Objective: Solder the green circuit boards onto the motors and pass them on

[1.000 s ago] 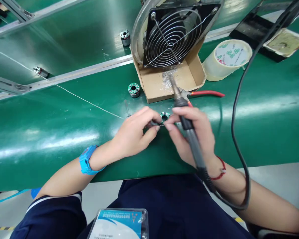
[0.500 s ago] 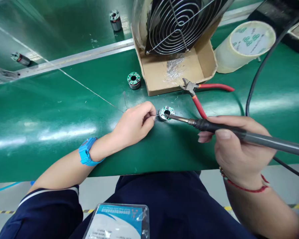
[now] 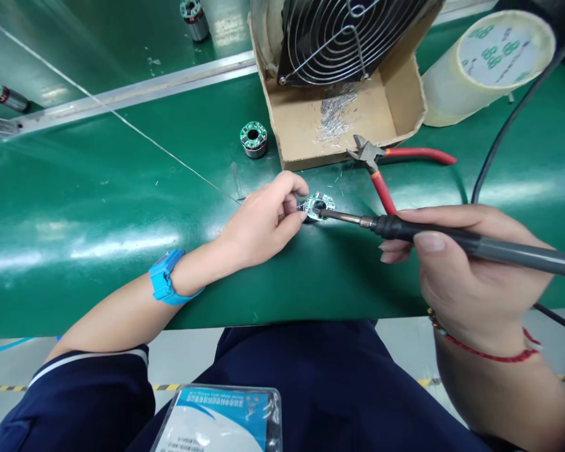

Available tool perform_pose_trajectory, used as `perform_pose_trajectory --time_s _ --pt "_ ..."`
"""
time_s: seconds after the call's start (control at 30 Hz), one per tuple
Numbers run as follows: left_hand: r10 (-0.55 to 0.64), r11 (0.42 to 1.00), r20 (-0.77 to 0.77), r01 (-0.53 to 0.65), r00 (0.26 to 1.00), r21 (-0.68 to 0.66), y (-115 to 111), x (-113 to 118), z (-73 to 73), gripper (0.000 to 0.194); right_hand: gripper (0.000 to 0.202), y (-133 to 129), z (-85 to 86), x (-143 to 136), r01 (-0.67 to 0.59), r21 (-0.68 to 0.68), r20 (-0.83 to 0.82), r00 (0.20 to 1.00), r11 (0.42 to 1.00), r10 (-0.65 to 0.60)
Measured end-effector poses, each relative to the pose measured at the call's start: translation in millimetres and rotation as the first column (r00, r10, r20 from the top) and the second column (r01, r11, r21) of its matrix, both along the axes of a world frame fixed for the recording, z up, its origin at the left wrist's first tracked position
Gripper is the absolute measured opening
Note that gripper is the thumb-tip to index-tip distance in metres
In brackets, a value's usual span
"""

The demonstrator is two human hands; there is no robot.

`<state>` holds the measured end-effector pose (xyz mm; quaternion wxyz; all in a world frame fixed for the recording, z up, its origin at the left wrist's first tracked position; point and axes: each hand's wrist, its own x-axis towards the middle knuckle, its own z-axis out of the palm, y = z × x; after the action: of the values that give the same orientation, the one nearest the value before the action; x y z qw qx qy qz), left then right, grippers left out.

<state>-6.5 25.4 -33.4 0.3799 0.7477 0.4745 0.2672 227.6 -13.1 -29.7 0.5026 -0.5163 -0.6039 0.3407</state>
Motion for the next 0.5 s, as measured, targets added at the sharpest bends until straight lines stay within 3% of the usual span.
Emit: perform_pose_trajectory --time_s 0.1,0.33,0.5 --pt "-0.055 0.997 -0.032 0.053 0.998 -0.049 1 -1 -1.7 0.038 0.018 2 5.1 0 0.002 -0.011 0.044 0.999 1.0 -0.002" --pt "-0.054 0.996 -0.081 0.048 0.995 -0.07 1 2 -1.4 0.036 0.011 4 18.2 -3 0.016 -0.034 0.141 0.99 0.999 -0.011" --pt "-0.047 0.997 -0.094 0.041 0.995 -0.063 1 -1 -2.0 0.038 0.019 13 16.7 2 0.115 0.115 0.166 0.977 0.987 -0.133"
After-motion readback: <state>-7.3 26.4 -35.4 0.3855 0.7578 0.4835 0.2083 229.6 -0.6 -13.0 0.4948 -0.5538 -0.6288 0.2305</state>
